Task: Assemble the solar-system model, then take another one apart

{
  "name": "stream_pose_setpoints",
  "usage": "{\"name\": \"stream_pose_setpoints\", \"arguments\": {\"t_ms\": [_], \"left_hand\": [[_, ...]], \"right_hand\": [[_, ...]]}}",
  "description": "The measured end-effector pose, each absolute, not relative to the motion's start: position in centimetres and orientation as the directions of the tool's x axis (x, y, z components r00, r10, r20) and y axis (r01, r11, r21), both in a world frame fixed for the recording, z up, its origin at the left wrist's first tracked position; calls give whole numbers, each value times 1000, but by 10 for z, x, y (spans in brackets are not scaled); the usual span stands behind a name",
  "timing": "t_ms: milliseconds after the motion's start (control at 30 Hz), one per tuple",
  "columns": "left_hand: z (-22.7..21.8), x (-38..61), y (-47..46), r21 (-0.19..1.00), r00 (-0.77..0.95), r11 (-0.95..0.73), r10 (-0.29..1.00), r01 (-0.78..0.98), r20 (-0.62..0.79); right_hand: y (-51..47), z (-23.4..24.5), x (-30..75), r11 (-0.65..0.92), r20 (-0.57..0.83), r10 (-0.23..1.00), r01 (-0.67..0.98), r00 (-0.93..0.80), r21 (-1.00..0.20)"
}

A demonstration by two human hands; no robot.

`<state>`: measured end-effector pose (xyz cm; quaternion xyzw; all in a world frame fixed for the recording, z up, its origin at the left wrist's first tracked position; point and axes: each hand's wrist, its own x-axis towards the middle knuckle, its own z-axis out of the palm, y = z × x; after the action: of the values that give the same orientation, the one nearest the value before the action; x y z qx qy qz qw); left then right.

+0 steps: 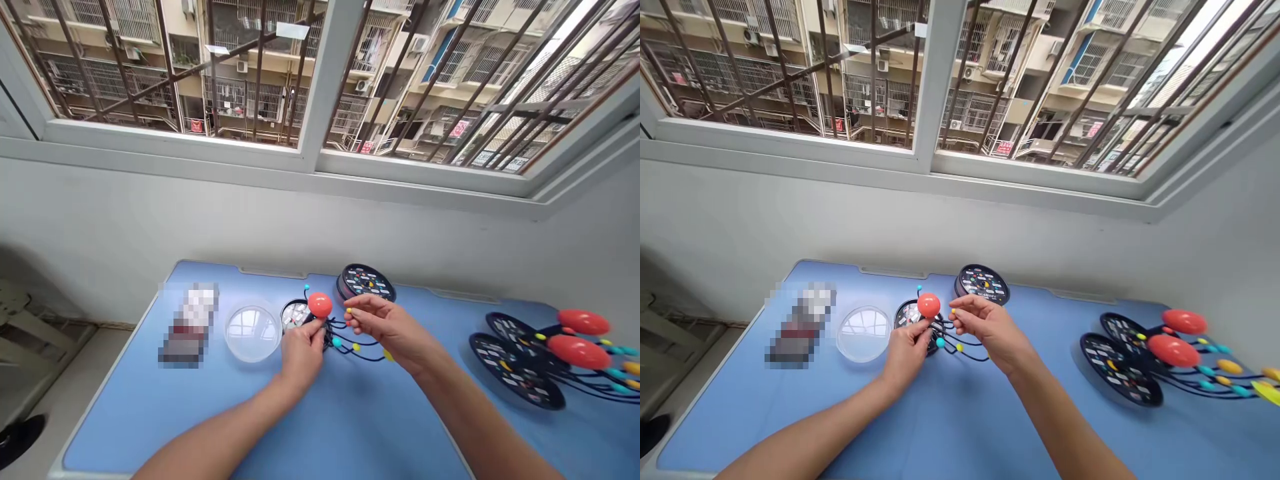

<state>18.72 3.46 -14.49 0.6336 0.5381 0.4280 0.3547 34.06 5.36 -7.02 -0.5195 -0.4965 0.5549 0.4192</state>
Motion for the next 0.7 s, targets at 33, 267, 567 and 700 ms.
{"name": "stream_pose_setpoints", "arguments": {"t_ms": [33, 267, 567, 700], "left_hand": [[-146, 187, 35, 889, 64, -194, 981, 415, 184], [-151, 189, 42, 597, 278, -393, 919, 699, 279], [-166, 195, 54, 465, 242, -476, 845, 746, 476], [-170, 198, 55, 430, 188, -495, 791, 755, 582]], "right_hand": [[55, -70, 341, -163, -167, 980, 48, -111, -986], [60, -67, 343, -243, -243, 964, 12, -109, -970], [59, -73, 349, -220, -223, 957, 38, -184, -975], [59, -73, 350, -206, -219, 947, 81, -233, -975]]}}
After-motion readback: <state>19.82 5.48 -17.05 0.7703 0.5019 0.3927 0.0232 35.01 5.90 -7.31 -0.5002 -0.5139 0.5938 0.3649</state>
